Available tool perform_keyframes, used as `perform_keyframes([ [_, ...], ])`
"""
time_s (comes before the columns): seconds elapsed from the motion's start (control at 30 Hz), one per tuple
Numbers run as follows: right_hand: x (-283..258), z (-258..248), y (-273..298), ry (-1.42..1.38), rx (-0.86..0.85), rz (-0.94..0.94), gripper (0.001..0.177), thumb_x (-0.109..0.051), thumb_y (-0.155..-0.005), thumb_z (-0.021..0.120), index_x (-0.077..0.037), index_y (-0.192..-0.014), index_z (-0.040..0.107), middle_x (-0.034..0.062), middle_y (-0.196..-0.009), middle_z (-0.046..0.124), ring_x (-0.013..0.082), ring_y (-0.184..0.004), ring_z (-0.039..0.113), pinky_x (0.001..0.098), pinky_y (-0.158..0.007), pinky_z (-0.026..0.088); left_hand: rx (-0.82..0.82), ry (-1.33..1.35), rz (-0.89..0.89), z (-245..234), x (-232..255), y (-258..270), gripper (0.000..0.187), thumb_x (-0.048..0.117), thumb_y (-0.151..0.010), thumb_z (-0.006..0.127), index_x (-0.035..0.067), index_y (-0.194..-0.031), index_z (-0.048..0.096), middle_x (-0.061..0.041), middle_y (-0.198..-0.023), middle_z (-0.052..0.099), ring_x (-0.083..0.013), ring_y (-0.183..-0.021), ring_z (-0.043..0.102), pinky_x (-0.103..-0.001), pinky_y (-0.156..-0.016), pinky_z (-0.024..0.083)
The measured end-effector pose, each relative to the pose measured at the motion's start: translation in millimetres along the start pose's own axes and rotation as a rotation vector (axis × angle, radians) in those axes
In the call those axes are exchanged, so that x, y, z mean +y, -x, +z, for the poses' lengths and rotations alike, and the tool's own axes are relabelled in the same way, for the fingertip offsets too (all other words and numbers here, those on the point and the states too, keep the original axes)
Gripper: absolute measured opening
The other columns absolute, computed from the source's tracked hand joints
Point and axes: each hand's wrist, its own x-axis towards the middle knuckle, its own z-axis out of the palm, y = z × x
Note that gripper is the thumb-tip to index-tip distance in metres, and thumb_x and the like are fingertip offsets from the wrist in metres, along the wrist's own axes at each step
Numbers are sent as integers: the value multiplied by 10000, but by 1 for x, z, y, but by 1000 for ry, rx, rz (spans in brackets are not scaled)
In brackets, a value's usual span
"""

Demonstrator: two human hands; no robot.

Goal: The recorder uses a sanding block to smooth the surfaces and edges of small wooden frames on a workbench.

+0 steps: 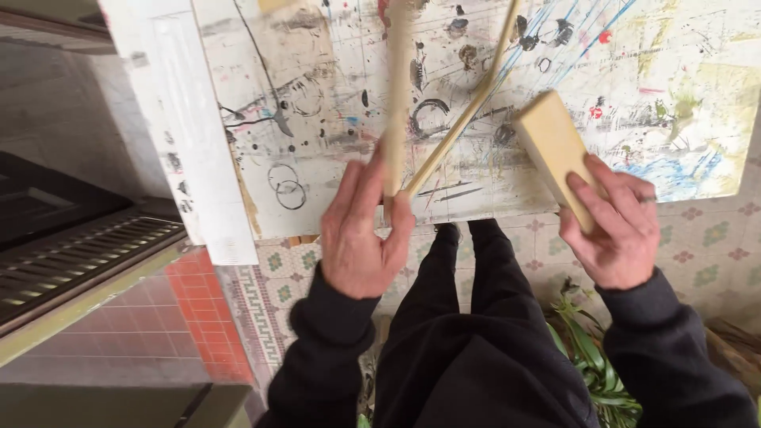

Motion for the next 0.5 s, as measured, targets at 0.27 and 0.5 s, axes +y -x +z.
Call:
perform_keyframes([
  [0.27,-18,29,1,0,-9,11,499,-99,-887,800,-118,-1378,712,158,-1535,598,248,-1214,512,390,-1012,473,-213,-394,366,-8,49,-42,401,111,-1070,599,-16,-1445,533,-29,-946,540,-111,-709,483,-235,-486,425],
  [0.5,-37,78,-31,63,-82,-67,444,-211,-888,771,-176,-1324,693,131,-1511,582,293,-1283,560,450,-1014,423,-254,-408,518,14,42,-18,497,96,-1080,685,-19,-1522,488,-3,-959,472,-108,-757,484,-232,-598,467],
])
